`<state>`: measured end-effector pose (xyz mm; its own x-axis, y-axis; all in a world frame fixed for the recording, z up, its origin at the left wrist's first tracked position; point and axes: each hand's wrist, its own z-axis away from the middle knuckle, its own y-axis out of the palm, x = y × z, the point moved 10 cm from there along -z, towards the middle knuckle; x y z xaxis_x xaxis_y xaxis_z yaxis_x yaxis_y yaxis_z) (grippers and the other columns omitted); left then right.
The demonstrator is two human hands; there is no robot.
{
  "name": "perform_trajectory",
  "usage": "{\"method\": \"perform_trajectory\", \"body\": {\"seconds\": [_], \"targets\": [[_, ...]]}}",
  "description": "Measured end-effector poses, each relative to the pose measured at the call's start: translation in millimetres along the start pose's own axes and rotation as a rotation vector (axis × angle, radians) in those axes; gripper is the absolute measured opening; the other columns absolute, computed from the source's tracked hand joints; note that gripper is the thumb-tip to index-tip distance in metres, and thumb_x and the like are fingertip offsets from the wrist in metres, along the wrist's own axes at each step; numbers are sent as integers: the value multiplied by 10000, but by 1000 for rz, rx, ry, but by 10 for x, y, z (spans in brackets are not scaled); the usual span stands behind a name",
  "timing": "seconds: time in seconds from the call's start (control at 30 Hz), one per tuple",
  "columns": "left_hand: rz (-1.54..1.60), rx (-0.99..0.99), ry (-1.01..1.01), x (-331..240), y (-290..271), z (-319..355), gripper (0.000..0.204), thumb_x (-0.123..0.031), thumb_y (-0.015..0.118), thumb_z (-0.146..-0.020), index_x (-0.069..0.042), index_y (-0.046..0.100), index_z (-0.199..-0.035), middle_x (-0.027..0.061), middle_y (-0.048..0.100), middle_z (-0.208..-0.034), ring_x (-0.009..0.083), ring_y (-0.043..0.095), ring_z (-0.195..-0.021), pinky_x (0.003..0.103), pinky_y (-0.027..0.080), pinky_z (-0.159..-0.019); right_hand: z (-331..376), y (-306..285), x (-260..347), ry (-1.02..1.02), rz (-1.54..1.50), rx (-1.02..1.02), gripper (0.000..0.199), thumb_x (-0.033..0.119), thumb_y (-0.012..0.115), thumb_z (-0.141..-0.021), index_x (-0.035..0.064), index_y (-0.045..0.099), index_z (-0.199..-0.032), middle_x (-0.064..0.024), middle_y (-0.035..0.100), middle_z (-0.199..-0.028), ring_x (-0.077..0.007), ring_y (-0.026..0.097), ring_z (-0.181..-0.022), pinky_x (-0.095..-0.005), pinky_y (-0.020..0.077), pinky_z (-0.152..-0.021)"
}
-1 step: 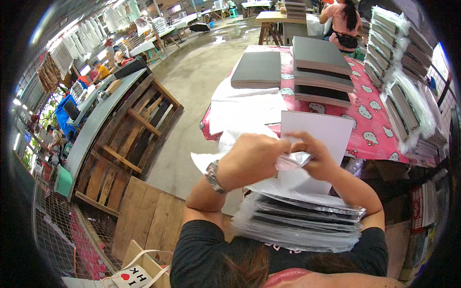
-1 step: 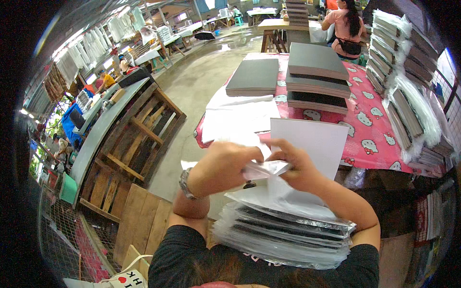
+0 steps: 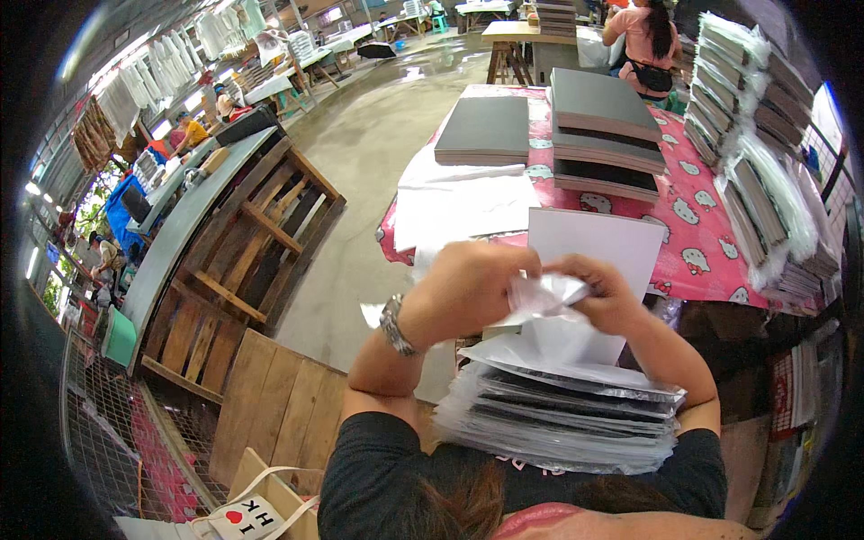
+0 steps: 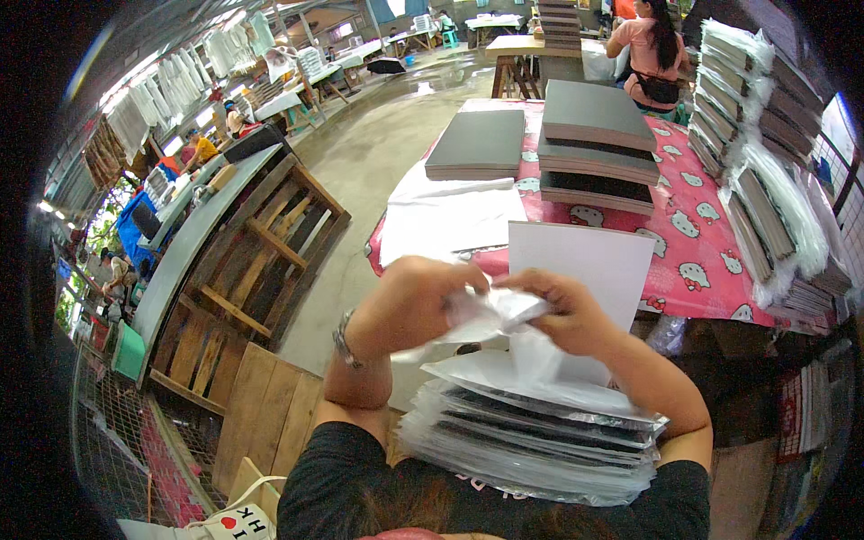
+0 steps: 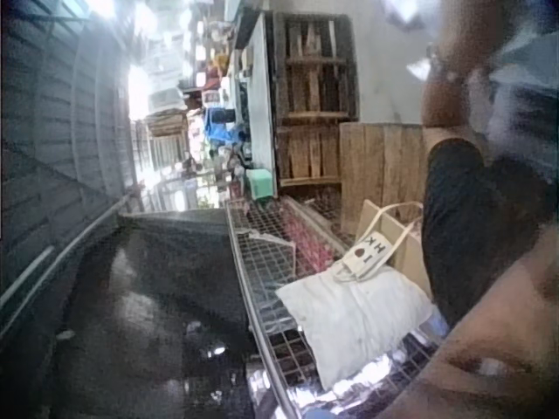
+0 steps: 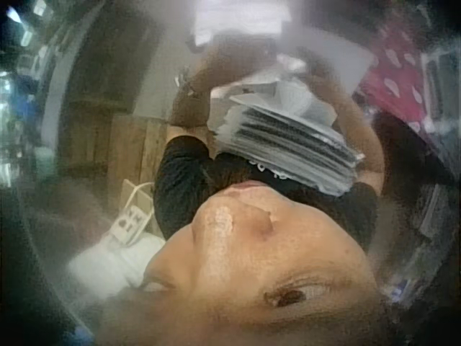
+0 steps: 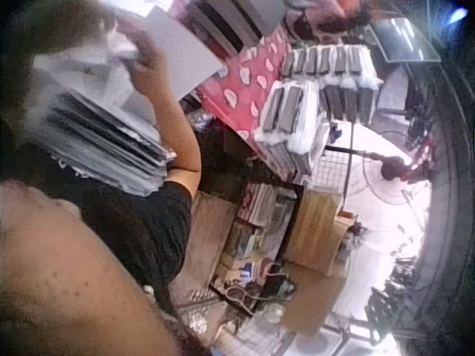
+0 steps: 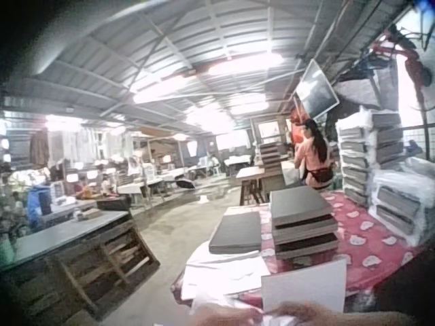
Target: The person places dark rectangular panels into clear plastic bags by hand and adds each bagged panel to a stack on the work table.
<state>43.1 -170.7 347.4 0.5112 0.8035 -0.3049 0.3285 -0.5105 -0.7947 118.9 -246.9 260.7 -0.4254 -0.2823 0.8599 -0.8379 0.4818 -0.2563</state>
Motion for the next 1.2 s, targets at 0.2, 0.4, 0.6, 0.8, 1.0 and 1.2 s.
{"method": "perform_trajectory", "body": {"seconds": [0.2,0.4,0.6,0.8,1.0,1.2], "targets": [[1232,-130,-488,911,810,-38,425,-193,665,-835,41,523,-1160,80,621,-941,140,586,-878,250,477,-762,-59,-566,-319,339,57,-291,173,93,589,-873,-15,598,-1008,4,601,-810,-63,523,-741,-238,440,-668],[1236,-181,-662,1290,1157,-50,200,-141,611,-865,-5,605,-1011,24,634,-861,93,588,-714,232,500,-609,223,-809,-606,445,280,-103,130,109,581,-877,-6,586,-936,16,573,-795,-74,508,-709,-231,422,-645],[1645,-152,-862,1475,1989,-151,181,-191,518,-915,-38,598,-971,10,610,-843,94,566,-705,236,485,-620,-40,-1032,-147,-1,61,-527,74,70,560,-843,4,562,-876,-18,575,-771,-113,533,-754,-259,430,-676],[1701,-48,-611,863,2105,-285,245,-267,423,-935,-69,564,-963,0,577,-837,139,560,-729,289,482,-643,-132,-393,130,-336,901,-416,45,21,575,-730,32,563,-772,-132,536,-628,-292,550,-554,-325,429,-514],[552,-126,-316,1078,1826,-209,306,-306,417,-952,-48,583,-943,50,618,-923,143,607,-731,302,497,-664,26,355,337,-557,972,-218,148,47,631,-647,61,488,-615,-87,485,-557,-263,513,-513,-357,369,-467],[1237,-212,-685,1016,1644,-18,459,-418,416,-952,-22,561,-772,6,522,-645,92,462,-593,281,402,-548,333,-1409,-359,47,491,-828,343,219,657,-850,38,496,-607,43,434,-555,-45,382,-550,-246,313,-474]]}}
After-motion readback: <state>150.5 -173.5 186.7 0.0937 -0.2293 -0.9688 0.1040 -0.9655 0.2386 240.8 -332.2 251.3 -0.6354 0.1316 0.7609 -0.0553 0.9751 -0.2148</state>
